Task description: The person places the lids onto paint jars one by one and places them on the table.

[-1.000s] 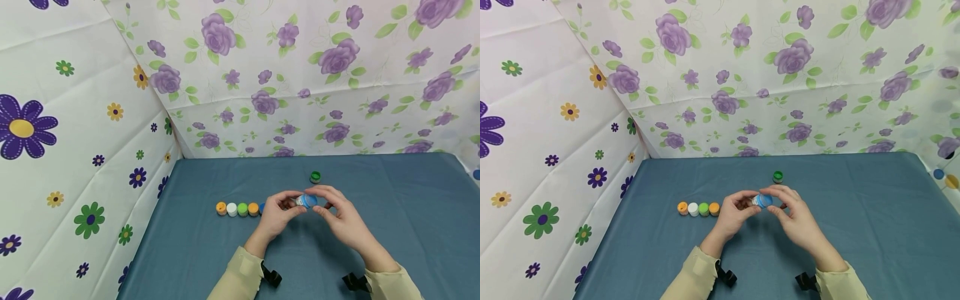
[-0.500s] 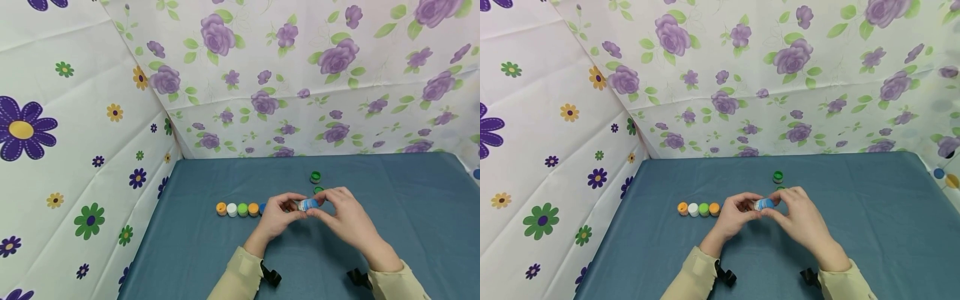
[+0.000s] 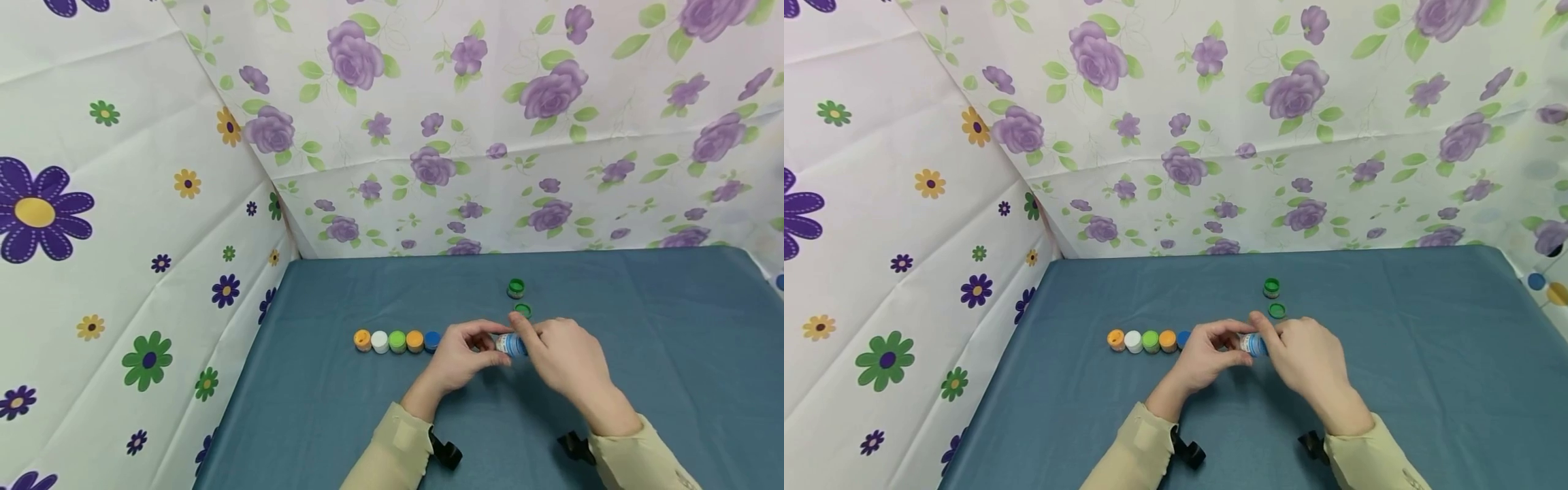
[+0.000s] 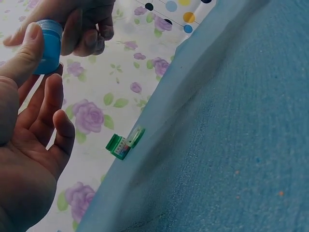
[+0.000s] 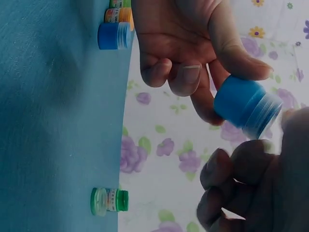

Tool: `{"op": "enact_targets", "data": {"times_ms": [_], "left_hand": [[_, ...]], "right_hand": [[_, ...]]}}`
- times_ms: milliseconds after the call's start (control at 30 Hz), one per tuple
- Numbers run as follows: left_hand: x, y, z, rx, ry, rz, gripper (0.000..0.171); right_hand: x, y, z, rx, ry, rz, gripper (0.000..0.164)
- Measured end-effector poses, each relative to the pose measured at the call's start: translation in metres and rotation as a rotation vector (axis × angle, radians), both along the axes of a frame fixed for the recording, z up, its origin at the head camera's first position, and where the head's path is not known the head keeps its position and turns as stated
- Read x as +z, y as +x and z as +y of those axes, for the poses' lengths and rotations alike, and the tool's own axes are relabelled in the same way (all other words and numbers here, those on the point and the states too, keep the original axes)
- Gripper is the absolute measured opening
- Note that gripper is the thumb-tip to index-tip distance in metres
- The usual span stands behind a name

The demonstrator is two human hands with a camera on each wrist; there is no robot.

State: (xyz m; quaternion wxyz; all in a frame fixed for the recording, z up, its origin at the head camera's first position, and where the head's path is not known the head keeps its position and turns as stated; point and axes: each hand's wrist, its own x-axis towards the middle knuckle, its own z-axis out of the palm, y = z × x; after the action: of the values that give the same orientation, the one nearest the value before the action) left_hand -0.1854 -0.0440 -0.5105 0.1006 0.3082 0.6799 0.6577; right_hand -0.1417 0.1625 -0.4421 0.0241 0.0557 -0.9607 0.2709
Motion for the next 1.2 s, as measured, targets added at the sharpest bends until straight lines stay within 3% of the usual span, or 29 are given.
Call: {"op": "enact_targets", "data": {"times_ms": [67, 167, 267, 333, 500, 600, 667, 867, 933, 1000, 1067, 1133, 1200], "left_hand": [[0.0, -0.001, 0.0, 0.003, 0.003, -0.008, 0.035], [0.0, -0.001, -0.002, 0.005, 0.017, -0.052, 0.032], [0.002, -0.002, -0.004, -0.005, 0.05, -0.097, 0.035], [0.002, -0.003, -0.005, -0.011, 0.071, -0.115, 0.037], [0.0, -0.004, -0.005, -0.012, 0.077, -0.086, 0.033], [-0.002, -0.003, -0.004, 0.001, 0.058, -0.038, 0.03], [-0.002, -0.002, -0.002, 0.003, 0.041, -0.009, 0.031], [0.0, 0.001, 0.0, 0.013, 0.003, 0.026, 0.036], [0.001, 0.0, 0.001, 0.015, 0.005, 0.016, 0.036], [0.002, 0.0, 0.0, 0.021, 0.012, 0.003, 0.034], [0.003, -0.002, -0.002, 0.029, 0.031, -0.016, 0.032], [0.003, -0.004, -0.005, 0.03, 0.064, -0.035, 0.037], [0.003, -0.005, -0.008, 0.025, 0.1, -0.049, 0.054]], "right_hand": [[-0.002, 0.0, 0.004, 0.024, -0.072, 0.032, 0.061], [-0.006, 0.0, 0.011, 0.157, -0.183, 0.154, 0.041], [-0.011, -0.001, 0.016, 0.309, -0.248, 0.265, 0.049], [-0.013, -0.001, 0.018, 0.368, -0.236, 0.341, 0.055], [-0.017, -0.002, 0.015, 0.324, -0.129, 0.457, 0.043], [-0.018, -0.001, 0.011, 0.241, -0.052, 0.456, 0.024], [-0.018, -0.001, 0.009, 0.189, -0.008, 0.419, 0.021], [-0.011, 0.002, 0.004, 0.043, 0.0, 0.16, 0.055], [-0.01, 0.003, 0.005, 0.015, -0.056, 0.124, 0.054], [-0.011, 0.005, 0.007, 0.05, -0.138, 0.137, 0.041], [-0.013, 0.005, 0.01, 0.138, -0.21, 0.205, 0.022], [-0.015, 0.005, 0.013, 0.251, -0.255, 0.262, 0.041], [-0.016, 0.004, 0.014, 0.349, -0.257, 0.303, 0.058]]}}
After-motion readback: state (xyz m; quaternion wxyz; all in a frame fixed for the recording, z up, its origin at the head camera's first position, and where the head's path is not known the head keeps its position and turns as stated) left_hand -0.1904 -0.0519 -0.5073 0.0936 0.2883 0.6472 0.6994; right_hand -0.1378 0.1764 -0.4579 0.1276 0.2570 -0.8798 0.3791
